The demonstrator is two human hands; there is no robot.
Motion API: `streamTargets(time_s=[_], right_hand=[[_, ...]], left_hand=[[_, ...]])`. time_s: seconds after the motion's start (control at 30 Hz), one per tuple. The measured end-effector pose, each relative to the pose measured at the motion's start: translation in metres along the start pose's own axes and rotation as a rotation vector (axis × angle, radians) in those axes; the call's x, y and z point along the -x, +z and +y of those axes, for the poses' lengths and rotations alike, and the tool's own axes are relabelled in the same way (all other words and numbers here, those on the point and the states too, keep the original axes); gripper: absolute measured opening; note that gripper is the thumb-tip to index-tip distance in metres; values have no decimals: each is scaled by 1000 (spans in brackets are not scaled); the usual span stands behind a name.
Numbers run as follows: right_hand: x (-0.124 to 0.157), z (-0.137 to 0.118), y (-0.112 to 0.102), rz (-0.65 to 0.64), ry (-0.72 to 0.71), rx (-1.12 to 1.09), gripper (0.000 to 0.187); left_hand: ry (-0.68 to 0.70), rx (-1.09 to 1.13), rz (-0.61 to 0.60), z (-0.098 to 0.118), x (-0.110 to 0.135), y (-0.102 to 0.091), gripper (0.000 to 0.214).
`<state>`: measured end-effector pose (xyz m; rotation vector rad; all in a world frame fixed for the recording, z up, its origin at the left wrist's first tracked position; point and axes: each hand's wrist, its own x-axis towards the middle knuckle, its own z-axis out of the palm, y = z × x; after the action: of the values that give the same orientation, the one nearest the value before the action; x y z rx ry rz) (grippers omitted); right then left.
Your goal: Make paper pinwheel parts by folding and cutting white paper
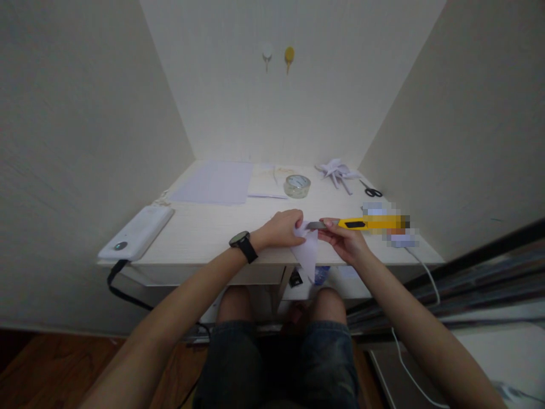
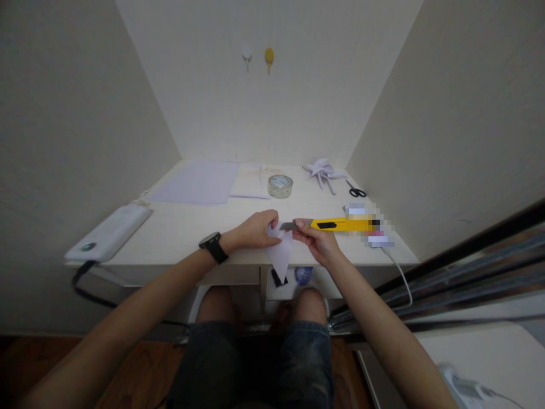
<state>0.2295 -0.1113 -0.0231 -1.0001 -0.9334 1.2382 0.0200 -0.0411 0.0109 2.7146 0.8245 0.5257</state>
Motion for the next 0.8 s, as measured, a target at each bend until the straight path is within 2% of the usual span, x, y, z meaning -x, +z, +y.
streamTargets(time_s=[0.2, 0.37, 0.57, 0.8], right_hand=[[2, 0, 0, 66, -35, -124, 29], [1, 0, 0, 171, -82, -226, 28], [6, -4, 3, 181, -84, -156, 30], [7, 1, 6, 204, -94, -30, 35]], left_hand=[[8, -98, 39, 1, 0, -4, 21], [79, -164, -38, -2, 0, -9, 15], [173, -200, -81, 0, 0, -16, 15], [223, -205, -122, 1, -1, -17, 14]])
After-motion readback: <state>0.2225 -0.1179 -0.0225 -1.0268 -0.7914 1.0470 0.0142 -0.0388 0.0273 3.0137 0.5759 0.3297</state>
